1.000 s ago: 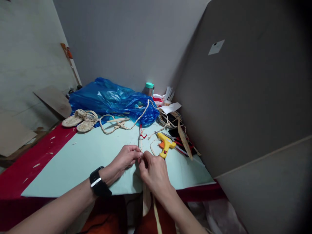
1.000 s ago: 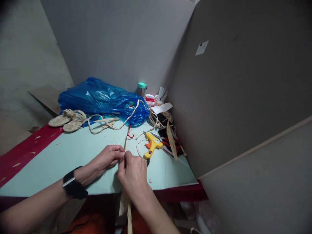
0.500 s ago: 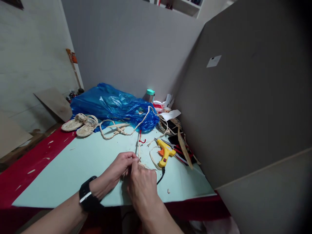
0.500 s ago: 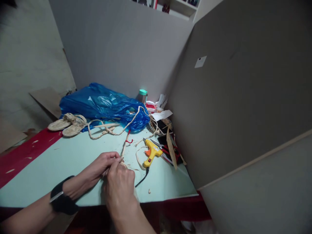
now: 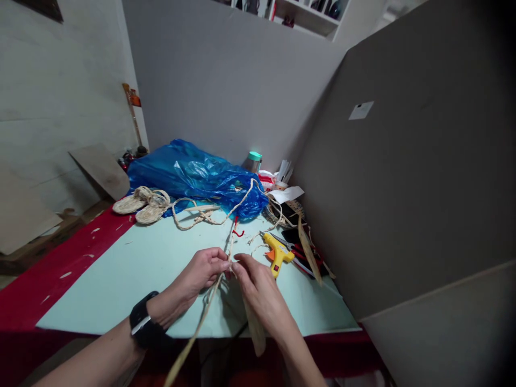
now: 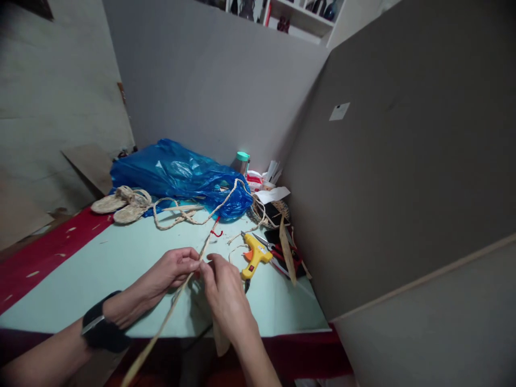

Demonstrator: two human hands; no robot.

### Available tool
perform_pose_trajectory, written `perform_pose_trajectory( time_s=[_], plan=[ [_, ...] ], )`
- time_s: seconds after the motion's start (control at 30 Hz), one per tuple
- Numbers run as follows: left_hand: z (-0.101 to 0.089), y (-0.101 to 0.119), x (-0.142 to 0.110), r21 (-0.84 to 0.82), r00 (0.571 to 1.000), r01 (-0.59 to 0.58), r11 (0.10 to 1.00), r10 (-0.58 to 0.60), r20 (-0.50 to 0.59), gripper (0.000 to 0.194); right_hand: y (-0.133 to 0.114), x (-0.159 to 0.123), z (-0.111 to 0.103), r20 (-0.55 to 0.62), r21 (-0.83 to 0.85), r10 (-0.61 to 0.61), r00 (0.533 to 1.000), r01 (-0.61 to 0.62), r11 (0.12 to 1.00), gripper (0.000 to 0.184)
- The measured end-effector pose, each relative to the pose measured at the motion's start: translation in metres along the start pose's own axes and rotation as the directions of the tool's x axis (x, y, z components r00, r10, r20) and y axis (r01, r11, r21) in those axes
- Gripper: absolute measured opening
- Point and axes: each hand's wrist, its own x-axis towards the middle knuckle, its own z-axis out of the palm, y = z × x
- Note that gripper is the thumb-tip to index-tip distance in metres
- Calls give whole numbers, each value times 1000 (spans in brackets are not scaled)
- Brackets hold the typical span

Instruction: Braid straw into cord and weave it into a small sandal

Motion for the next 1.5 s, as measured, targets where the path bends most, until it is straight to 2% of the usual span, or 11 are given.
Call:
perform_pose_trajectory(
  time_s=[0.1,0.27,0.5,0.87,1.13,1.27,1.3,1.33,1.4,1.43,1.5],
  plan=[
    [0,2,-1,75,998,-59,995,59,-8,24,8,16,11,130,119,-5,991,-11,993,30],
    [-4,4,-1,270,988,-149,951,151,12,24,16,27,23,165,226,-14,986,-24,974,42],
    [-6,12,-8,611,955,-278,742,281,93,18,41,29,34,231,363,51,972,-135,922,40],
    [1,21,-30,928,947,-121,352,320,2,18,28,23,35,138,474,79,987,-136,870,44],
    [34,-12,-52,947,910,-263,186,375,179,38,21,20,30,261,722,99,960,-262,640,36],
    [42,-14,-57,908,881,-371,193,381,279,30,21,20,26,293,770,108,950,-302,563,37],
    [39,-8,-56,888,880,-383,256,394,266,24,22,19,25,287,775,111,951,-299,557,36],
    [35,-2,-54,865,883,-381,327,407,235,20,23,19,24,282,778,111,953,-295,555,36],
    [23,11,-47,627,930,-253,737,364,-52,17,24,18,23,274,772,104,956,-283,568,35],
    [17,15,-41,557,942,-213,803,321,-102,18,25,17,23,269,764,94,958,-272,584,33],
    [8,18,-28,441,976,-167,882,212,-54,19,24,15,22,256,741,60,965,-236,629,29]
  ],
)
